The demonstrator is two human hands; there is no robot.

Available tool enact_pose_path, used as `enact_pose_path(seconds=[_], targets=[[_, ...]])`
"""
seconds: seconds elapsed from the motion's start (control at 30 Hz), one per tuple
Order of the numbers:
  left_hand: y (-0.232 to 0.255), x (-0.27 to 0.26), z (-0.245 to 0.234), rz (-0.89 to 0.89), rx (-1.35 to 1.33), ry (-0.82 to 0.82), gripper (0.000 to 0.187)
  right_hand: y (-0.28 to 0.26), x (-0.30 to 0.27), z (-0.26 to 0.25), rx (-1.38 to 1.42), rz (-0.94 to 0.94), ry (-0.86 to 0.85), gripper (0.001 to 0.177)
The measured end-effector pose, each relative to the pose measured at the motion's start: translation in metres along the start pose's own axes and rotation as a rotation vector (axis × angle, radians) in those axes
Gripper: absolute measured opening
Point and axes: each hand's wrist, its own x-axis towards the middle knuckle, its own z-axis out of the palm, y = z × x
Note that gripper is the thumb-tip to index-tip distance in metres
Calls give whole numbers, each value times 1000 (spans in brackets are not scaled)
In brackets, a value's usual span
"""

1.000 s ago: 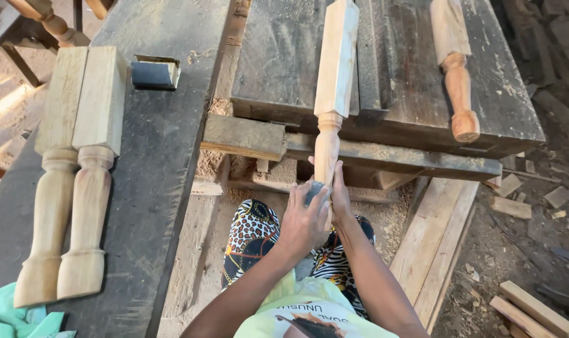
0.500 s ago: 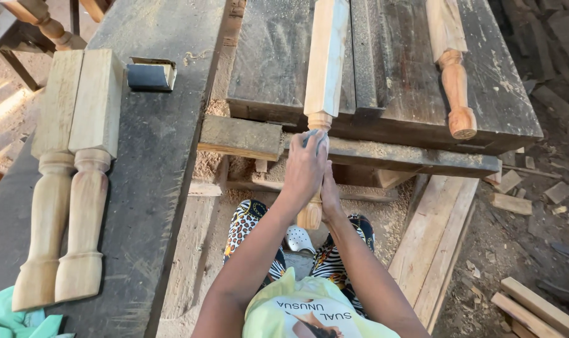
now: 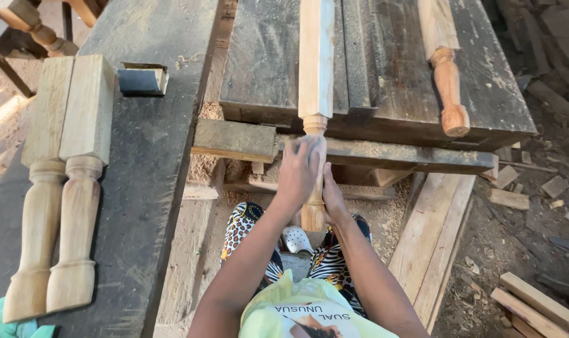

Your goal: Sanding carved wooden furniture legs with sandpaper at a workbench.

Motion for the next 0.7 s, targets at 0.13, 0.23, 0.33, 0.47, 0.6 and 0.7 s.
enact_pose_path(seconds=[0.13, 0.23, 0.33, 0.47, 0.6, 0.7], targets=[[12, -4, -1, -45, -31, -37, 37, -3, -2, -2, -55, 72, 78, 72], [17, -40, -9, 149, 3, 61, 36, 3, 10, -17, 31, 6, 101, 70], [23, -83, -22, 143, 49, -25, 36, 6, 8, -18, -132, 16, 121, 76], [21, -72, -19, 172, 70, -11, 35, -7, -9, 7, -229, -39, 101, 77], [17, -7, 2, 77, 35, 28, 32, -7, -3, -10, -194, 6, 145, 72], [24, 17, 6, -174, -59, -93, 29, 21, 14, -55, -27, -58, -50, 75]])
